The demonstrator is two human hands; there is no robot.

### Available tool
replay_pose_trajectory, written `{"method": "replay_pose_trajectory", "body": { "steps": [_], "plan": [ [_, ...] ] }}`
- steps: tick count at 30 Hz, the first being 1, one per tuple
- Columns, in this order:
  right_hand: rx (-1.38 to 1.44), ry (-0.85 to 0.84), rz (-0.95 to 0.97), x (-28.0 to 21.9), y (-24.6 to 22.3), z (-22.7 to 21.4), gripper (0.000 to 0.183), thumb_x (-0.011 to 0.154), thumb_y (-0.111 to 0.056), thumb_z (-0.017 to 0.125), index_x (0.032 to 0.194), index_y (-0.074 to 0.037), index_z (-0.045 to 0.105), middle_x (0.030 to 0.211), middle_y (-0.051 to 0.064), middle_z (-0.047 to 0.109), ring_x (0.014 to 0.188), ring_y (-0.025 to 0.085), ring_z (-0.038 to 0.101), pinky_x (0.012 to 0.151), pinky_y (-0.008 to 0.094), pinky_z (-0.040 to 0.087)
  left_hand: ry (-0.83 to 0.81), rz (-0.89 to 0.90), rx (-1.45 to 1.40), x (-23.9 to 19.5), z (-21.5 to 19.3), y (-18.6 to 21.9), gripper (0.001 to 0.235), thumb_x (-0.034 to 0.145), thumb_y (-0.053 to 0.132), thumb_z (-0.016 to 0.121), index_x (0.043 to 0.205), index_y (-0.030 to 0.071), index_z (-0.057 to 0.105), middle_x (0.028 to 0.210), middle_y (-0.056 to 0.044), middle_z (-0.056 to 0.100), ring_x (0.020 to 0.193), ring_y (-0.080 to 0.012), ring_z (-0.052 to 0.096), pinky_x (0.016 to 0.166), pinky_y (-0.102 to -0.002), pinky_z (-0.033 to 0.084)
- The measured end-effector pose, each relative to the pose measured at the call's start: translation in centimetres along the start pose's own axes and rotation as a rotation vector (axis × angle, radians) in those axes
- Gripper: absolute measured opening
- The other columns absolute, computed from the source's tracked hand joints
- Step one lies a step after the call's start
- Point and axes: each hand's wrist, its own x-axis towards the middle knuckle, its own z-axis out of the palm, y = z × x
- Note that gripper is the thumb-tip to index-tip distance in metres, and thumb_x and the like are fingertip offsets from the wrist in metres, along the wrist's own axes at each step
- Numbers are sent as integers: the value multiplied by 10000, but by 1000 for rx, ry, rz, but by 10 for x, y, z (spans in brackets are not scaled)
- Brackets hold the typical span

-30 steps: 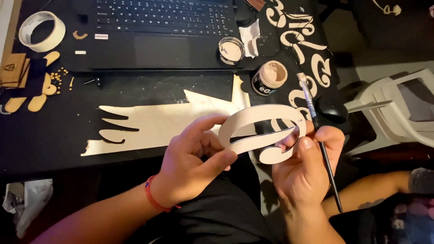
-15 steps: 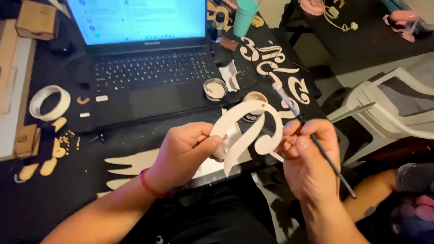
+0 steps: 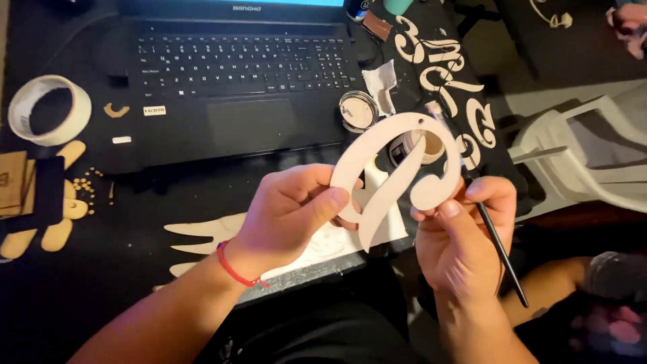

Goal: Painting laser-cut wooden letters with a small brush at a design station.

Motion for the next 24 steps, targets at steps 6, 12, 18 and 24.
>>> {"method": "replay_pose_trajectory", "body": {
  "steps": [6,12,18,24],
  "plan": [
    [-42,69,-64,3,-3,-1,251,900,43,636,1055,-103,502,843,175,615,717,266,662,671,310,616,-41,-133,-53,0,4,-5,240,925,190,608,1055,4,689,885,-115,761,731,-260,818,655,-260,656],
    [-11,38,-83,7,-5,1,248,897,58,608,1048,-97,485,813,176,545,725,280,625,662,311,561,-39,-157,4,-3,6,-5,235,916,209,615,1005,21,723,737,-82,784,671,-190,824,680,-253,643],
    [-26,52,-64,9,-2,-2,243,888,52,619,1033,-105,503,771,169,546,698,275,621,639,297,562,-24,-68,202,-5,5,-7,218,912,251,615,1012,97,732,696,-31,814,683,-90,792,640,-204,560],
    [-32,118,-43,4,7,-13,187,923,13,526,1069,-101,496,819,232,601,669,314,618,677,356,571,-18,-73,290,-4,5,-10,200,895,225,638,1036,118,731,723,3,809,693,-61,775,648,-192,555]
  ]
}}
